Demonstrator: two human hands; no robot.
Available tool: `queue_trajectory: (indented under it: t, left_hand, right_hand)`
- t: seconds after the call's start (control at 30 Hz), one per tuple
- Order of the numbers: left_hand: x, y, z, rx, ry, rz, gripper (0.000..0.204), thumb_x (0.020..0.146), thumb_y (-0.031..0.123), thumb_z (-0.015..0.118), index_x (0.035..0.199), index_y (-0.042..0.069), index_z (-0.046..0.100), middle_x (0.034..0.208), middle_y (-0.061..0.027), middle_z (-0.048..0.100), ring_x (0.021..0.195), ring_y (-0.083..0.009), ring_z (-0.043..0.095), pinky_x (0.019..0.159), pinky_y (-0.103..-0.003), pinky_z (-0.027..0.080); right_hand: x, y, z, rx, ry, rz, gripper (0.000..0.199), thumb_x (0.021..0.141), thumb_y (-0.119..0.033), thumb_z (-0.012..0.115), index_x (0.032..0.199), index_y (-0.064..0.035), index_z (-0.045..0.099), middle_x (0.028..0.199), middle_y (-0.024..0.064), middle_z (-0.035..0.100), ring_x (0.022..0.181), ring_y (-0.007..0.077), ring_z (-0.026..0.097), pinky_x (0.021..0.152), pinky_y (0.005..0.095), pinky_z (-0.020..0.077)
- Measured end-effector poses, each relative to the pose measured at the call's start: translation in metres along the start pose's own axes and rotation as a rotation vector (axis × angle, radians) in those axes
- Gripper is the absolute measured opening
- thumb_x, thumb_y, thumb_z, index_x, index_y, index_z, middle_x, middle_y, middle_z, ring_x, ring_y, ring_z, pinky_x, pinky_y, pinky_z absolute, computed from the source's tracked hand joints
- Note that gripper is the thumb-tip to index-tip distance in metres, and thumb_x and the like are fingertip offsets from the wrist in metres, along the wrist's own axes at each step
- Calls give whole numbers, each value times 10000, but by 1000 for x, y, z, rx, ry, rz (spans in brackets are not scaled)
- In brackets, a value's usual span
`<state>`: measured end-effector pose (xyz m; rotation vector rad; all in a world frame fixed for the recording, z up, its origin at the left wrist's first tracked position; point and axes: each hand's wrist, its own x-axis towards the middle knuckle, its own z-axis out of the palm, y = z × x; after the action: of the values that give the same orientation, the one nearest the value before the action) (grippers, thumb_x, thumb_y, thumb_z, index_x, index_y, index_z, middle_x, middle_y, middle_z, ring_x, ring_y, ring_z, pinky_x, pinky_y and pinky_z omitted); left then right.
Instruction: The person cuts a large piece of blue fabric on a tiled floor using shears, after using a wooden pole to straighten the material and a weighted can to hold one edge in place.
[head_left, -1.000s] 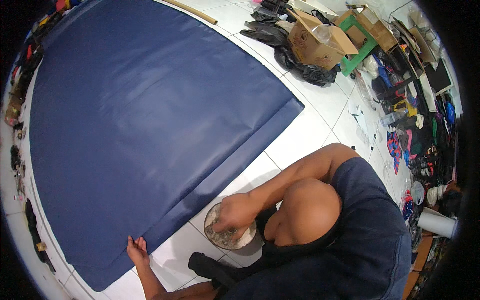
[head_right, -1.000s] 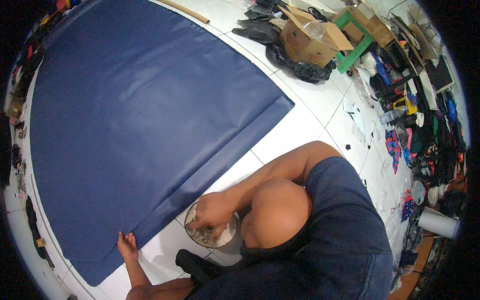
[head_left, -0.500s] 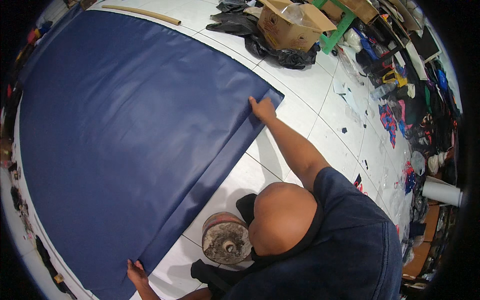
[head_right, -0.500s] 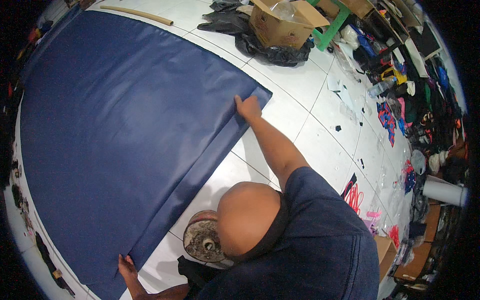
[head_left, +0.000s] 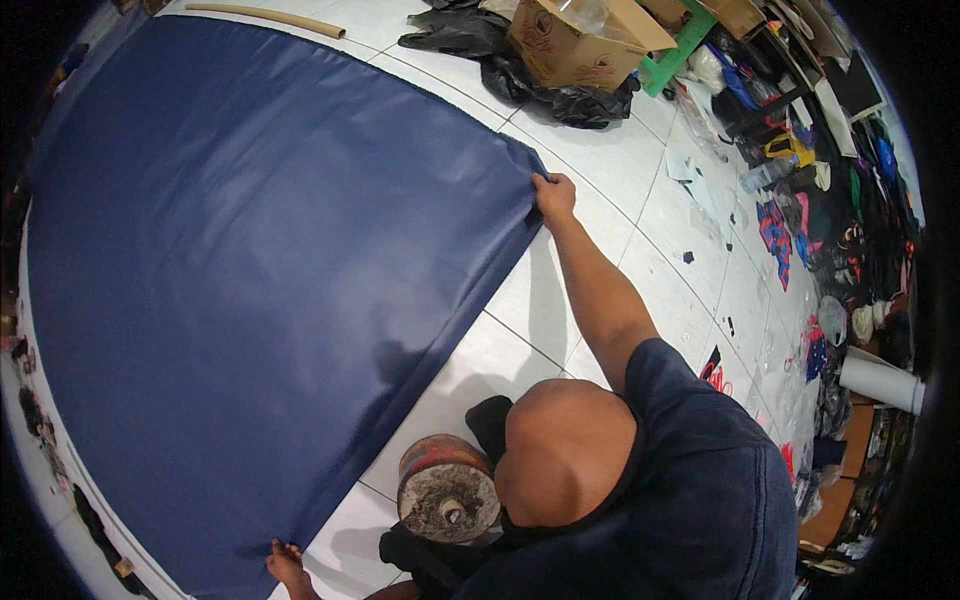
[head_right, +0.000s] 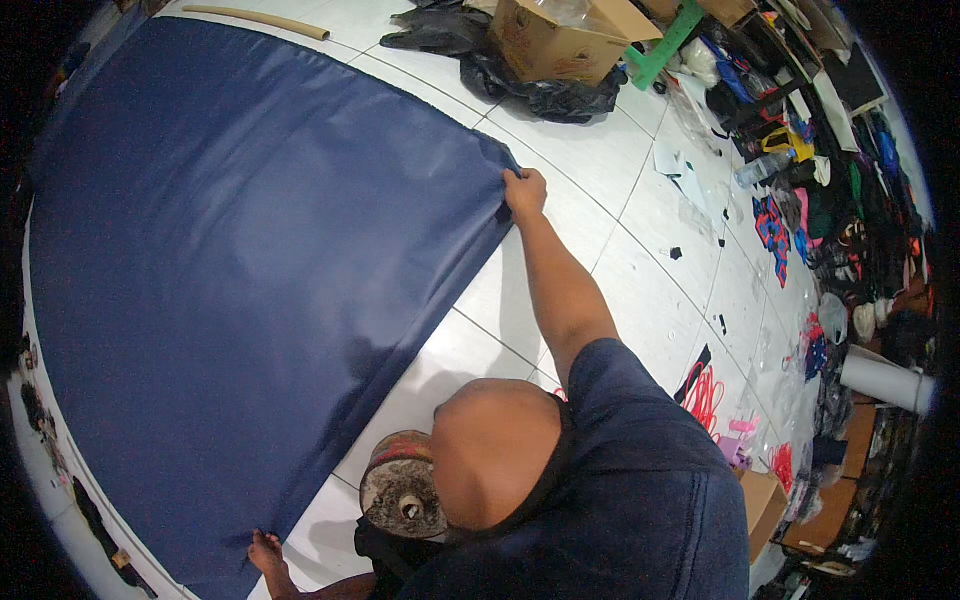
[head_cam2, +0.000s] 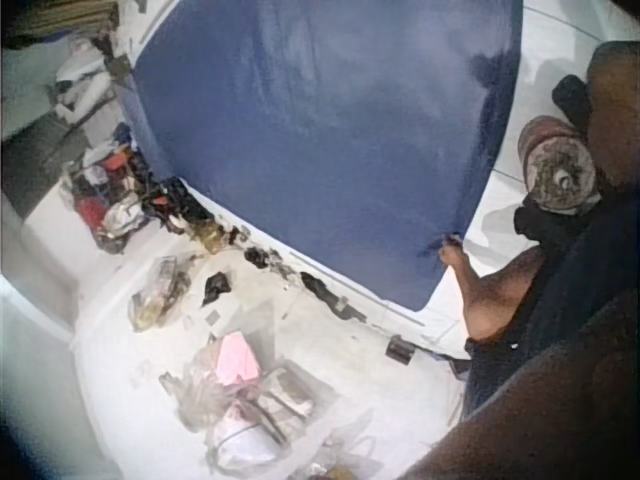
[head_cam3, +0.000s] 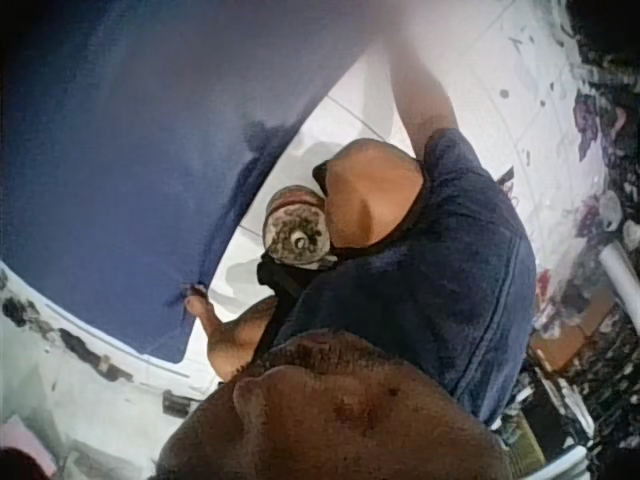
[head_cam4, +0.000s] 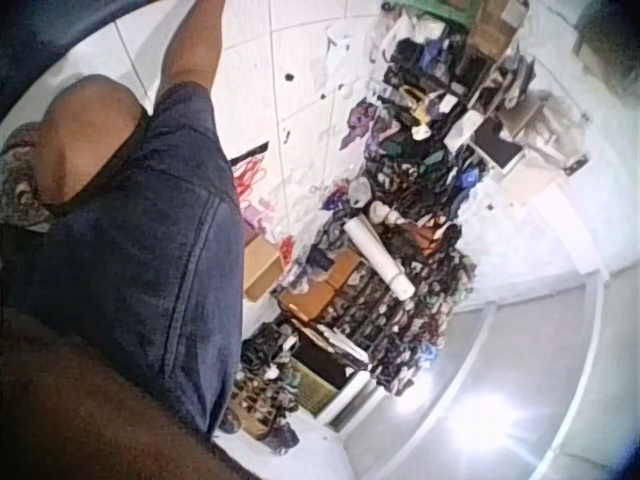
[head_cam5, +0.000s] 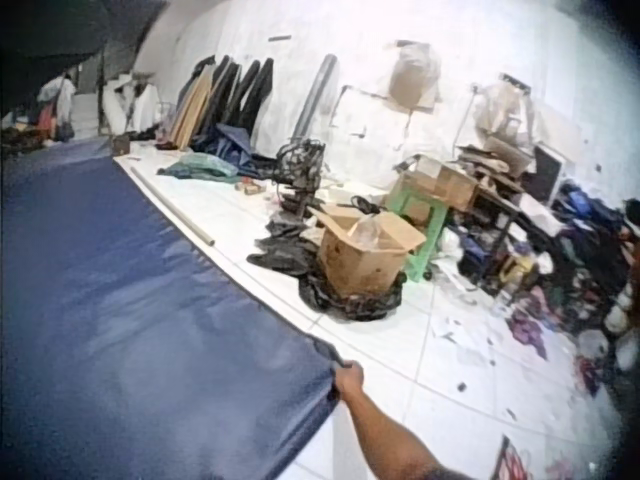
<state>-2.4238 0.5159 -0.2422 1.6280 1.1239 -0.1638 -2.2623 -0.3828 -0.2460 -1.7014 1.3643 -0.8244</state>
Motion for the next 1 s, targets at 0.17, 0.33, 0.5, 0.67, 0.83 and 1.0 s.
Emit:
queue_trajectory:
  t: [0.17,0.33,0.5,0.67,0.83,1.0]
  left_hand:
    - [-13,-17,1,-60,126,65,223,934,210,618,800,74,502,622,-48,545,488,-141,535,415,-254,412]
    - [-21,-16,-5,-127,211,98,214,904,195,643,813,68,497,621,-46,544,489,-136,530,416,-252,415]
    - [-24,-14,12,-112,187,56,218,893,201,647,826,54,501,627,-48,543,492,-139,532,422,-250,420]
    - [-24,-26,-1,-99,200,74,235,901,209,637,839,32,496,644,-65,555,499,-157,551,431,-253,435]
    - [-28,-29,-2,-114,123,88,278,913,206,638,761,41,474,614,-70,562,486,-152,548,448,-251,463]
    - [-32,-29,0,-110,97,108,242,927,195,637,823,37,485,716,-75,556,565,-159,545,505,-269,487]
  right_hand:
    - [-9,17,-10,-187,-89,4,367,745,-164,781,1016,-21,578,875,106,637,769,202,612,708,327,501]
    - [-30,-22,-12,-205,-60,-6,496,763,-306,793,1110,-7,604,925,154,691,870,249,667,771,342,517]
    - [4,3,-35,-529,-147,-175,470,794,-347,772,1142,-63,634,936,108,716,881,251,687,802,356,522]
    - [-5,12,-22,-525,-105,-211,417,832,-323,736,1153,-69,658,955,109,722,914,260,692,816,365,527]
    - [12,14,-25,-513,-145,-117,380,821,-289,733,1120,-56,717,1022,169,727,926,280,707,836,353,529]
    - [11,15,-27,-587,-200,-166,384,818,-325,740,1083,-47,722,984,180,728,892,292,710,821,366,529]
